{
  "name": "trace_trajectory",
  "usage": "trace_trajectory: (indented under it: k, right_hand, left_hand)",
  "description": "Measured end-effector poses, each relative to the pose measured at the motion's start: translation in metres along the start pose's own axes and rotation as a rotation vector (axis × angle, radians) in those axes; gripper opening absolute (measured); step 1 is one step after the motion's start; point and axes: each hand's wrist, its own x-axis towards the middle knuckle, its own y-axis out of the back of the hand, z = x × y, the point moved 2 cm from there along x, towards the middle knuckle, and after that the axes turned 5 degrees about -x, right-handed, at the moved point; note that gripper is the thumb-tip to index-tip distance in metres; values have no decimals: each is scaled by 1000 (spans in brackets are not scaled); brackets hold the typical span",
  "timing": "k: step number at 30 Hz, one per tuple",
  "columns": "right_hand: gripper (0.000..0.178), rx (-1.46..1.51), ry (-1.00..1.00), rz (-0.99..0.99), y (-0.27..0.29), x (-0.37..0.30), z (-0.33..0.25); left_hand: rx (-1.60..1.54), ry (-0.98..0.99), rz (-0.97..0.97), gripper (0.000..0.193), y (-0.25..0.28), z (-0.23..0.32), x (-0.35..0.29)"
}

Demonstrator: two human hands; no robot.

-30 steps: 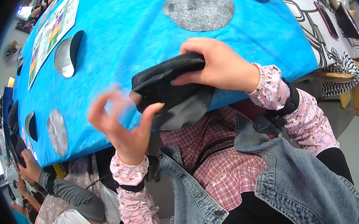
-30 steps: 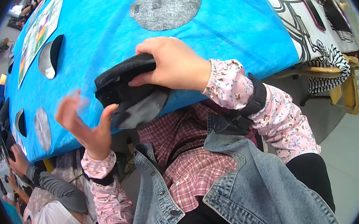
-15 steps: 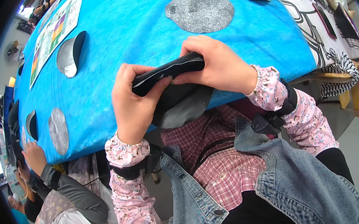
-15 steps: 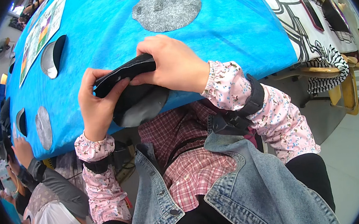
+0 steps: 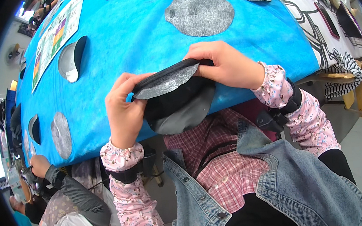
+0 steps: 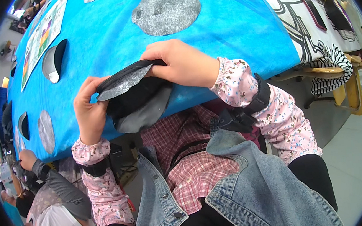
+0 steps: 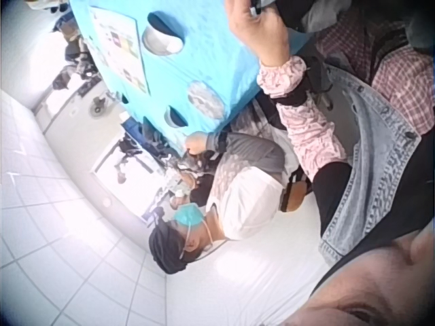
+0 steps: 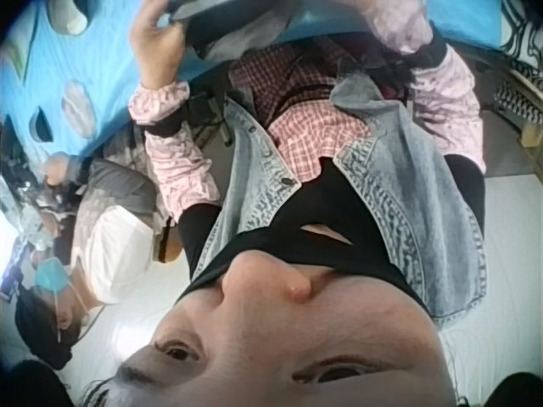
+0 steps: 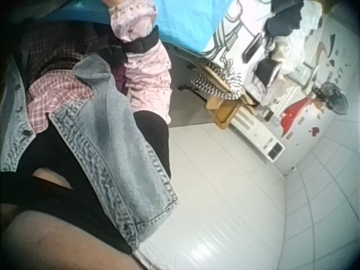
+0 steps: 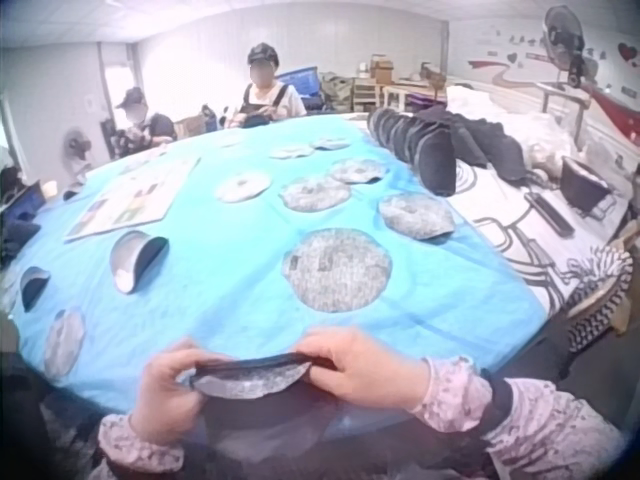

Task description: Picking up and inspecting various shoe components at a production table.

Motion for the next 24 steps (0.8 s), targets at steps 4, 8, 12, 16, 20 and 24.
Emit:
trace_trajectory:
  k: [4,8,12,16,20,24]
  right_hand:
    - [19,-125,130,21,-2,1,-11]
    - [21,66,193,-145,11,1,-9]
    - [21,42,275,-165,13,-1,-25]
    - [17,-427,513,-102,13,-2,-38]
    - [23,-359,551,-74,18,-9,-45]
    - [23,-349,547,23,11,-9,-46]
  left_hand:
    - [-192,172,37,21,0,-10,-8]
    - [-316,148,-72,16,11,-5,-15]
    - [-478,160,-94,14,14,-8,-19]
    - [-173,54,-161,16,12,13,-15]
    - [-327,-10,-175,21,15,15,-16]
    - [-284,-32,-166,25,11,20,-14]
